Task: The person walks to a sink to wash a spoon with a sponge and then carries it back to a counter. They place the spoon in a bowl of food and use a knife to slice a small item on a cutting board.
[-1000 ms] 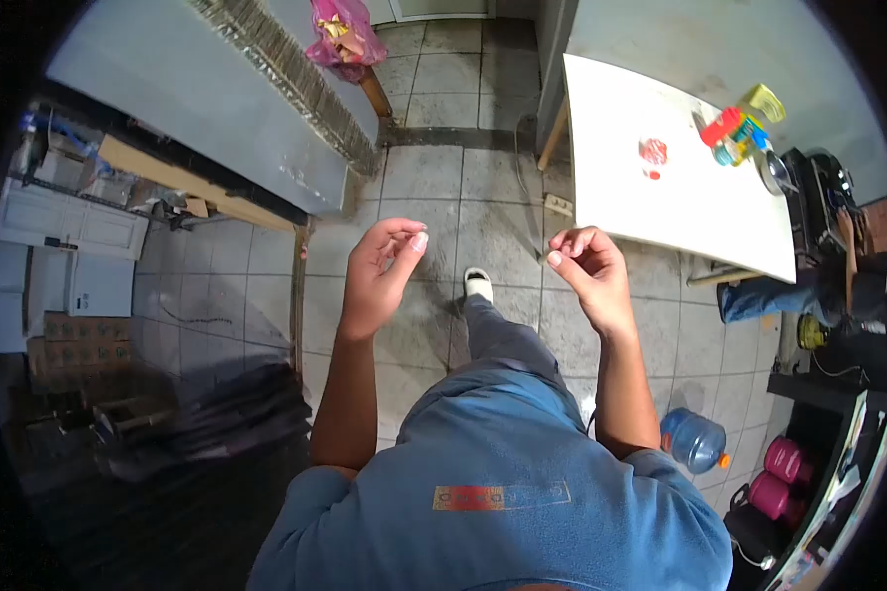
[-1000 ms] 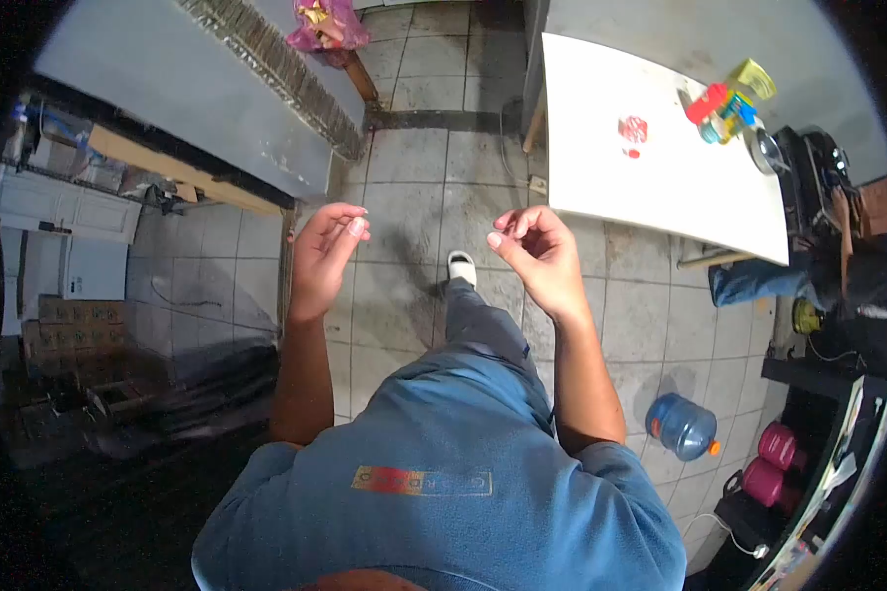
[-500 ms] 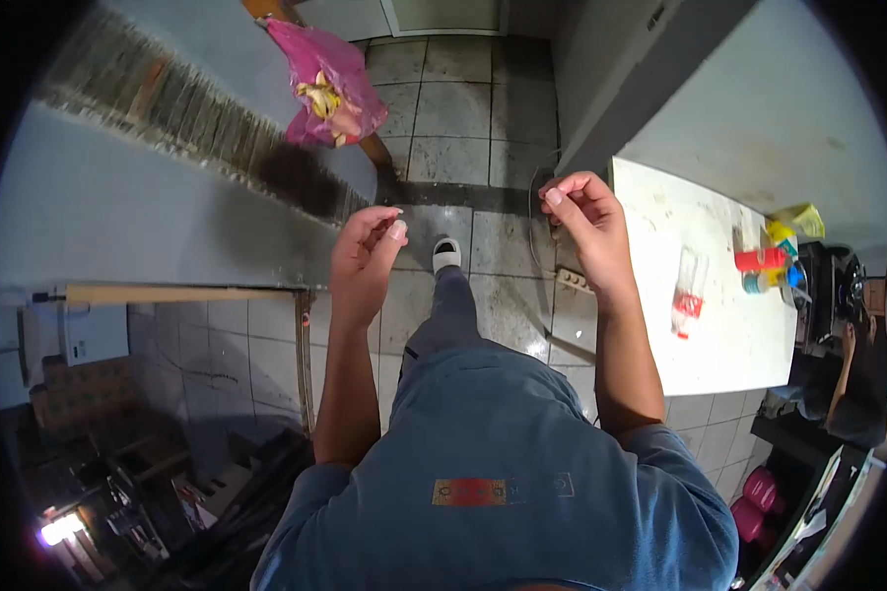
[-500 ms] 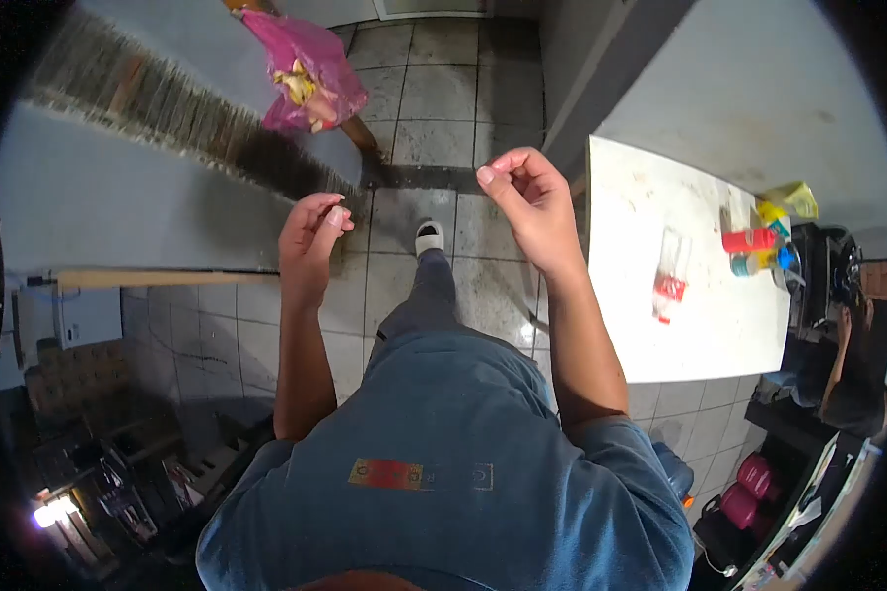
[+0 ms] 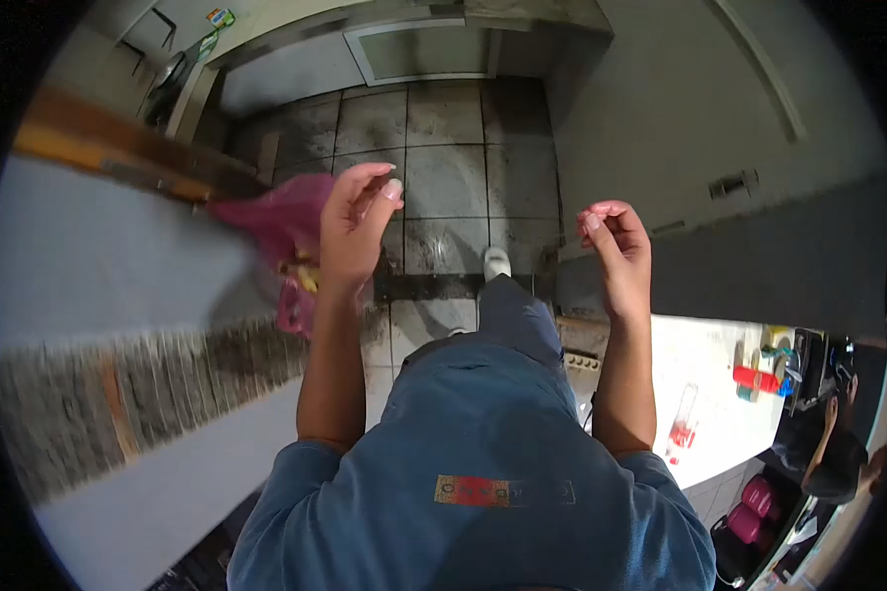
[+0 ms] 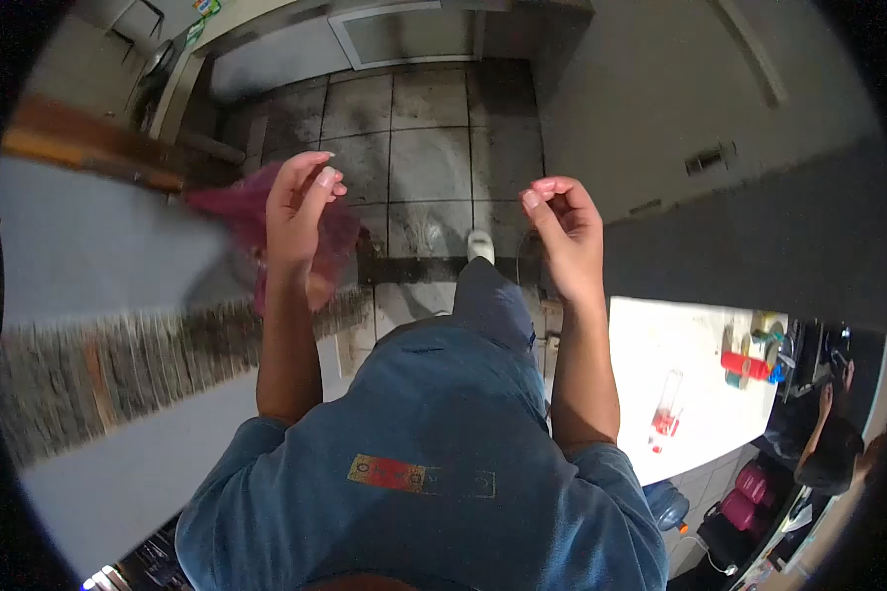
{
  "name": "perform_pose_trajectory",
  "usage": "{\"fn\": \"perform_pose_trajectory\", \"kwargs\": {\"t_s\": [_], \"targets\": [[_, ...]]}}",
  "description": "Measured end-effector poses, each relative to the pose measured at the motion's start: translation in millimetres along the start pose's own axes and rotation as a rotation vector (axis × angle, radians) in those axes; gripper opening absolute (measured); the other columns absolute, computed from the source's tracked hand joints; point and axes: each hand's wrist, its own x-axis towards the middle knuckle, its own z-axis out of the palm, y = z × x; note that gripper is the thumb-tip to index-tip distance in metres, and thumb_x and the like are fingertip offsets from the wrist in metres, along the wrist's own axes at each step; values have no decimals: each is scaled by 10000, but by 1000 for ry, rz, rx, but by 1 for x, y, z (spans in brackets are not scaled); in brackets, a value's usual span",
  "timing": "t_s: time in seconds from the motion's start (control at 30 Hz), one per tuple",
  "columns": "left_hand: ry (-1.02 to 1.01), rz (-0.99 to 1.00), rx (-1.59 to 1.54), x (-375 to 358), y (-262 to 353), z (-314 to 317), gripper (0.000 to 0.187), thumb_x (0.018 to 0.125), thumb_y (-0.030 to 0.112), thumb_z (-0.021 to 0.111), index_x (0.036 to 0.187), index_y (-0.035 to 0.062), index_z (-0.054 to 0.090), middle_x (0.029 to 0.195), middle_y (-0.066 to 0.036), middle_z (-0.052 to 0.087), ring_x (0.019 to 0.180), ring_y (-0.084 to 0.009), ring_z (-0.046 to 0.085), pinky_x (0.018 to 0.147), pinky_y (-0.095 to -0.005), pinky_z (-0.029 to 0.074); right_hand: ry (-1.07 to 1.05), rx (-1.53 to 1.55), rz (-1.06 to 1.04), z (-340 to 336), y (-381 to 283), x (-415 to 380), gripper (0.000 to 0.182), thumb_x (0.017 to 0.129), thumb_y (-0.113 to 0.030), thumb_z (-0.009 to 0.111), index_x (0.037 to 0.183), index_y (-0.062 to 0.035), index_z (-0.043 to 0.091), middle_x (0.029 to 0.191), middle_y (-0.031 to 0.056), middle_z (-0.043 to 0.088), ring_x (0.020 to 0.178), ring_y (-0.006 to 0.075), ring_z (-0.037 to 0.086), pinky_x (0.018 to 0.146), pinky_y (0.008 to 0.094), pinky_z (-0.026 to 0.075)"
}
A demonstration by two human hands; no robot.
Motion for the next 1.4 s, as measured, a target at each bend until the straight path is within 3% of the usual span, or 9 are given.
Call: {"fn": "perform_pose_trajectory", "kwargs": {"t_s": [0.1,0.23,0.3,0.53,0.77,1.03,1.17,1.4], "targets": [[46,14,6,77,-28,-14,191,891,49,610,1077,11,586,934,-19,588,831,-88,559,760,-247,482,19,-18,26,9,20,83,108,894,-84,636,985,-55,586,912,-8,587,845,82,563,728,217,431],[297,-35,53,174,-47,-35,194,900,91,618,1078,19,590,914,-22,600,814,-90,566,751,-229,456,-106,47,56,38,48,216,83,886,-59,639,952,-55,590,913,-18,582,826,75,549,751,223,443],[367,-45,151,206,-46,-51,199,912,119,613,1086,25,591,899,-23,617,818,-94,578,724,-221,438,-164,-107,80,65,43,272,82,881,-48,643,942,-49,589,909,-21,578,840,69,544,766,218,445],[628,42,120,297,-35,-108,177,913,120,616,1072,44,596,884,-19,635,788,-92,584,699,-222,427,-561,-16,91,192,38,439,125,869,-34,656,974,-42,588,892,-26,588,823,54,544,761,206,442],[843,83,85,359,-66,-190,165,911,126,620,1052,45,595,867,-13,629,780,-96,581,691,-225,421,-809,-46,94,315,65,525,152,873,-66,663,1002,-38,586,888,-17,599,822,62,558,749,213,455],[1044,28,4,417,-79,-290,134,907,105,624,1016,31,602,917,-21,611,783,-98,561,721,-231,451,-886,-174,178,448,104,603,172,877,-154,674,994,-56,593,844,-20,604,766,59,540,674,205,421],[1109,51,1,430,-80,-332,131,912,102,618,1018,27,598,898,-8,592,795,-100,555,734,-230,453,-950,-166,200,517,114,627,164,880,-140,664,1001,-56,592,842,-17,602,756,59,534,673,206,420],[1339,-80,133,440,-69,-401,138,926,121,595,1013,14,594,876,-12,590,781,-96,543,727,-234,439,-1166,-92,273,664,159,660,171,873,-136,665,1001,-47,594,829,-13,597,771,68,536,692,209,426]]}}
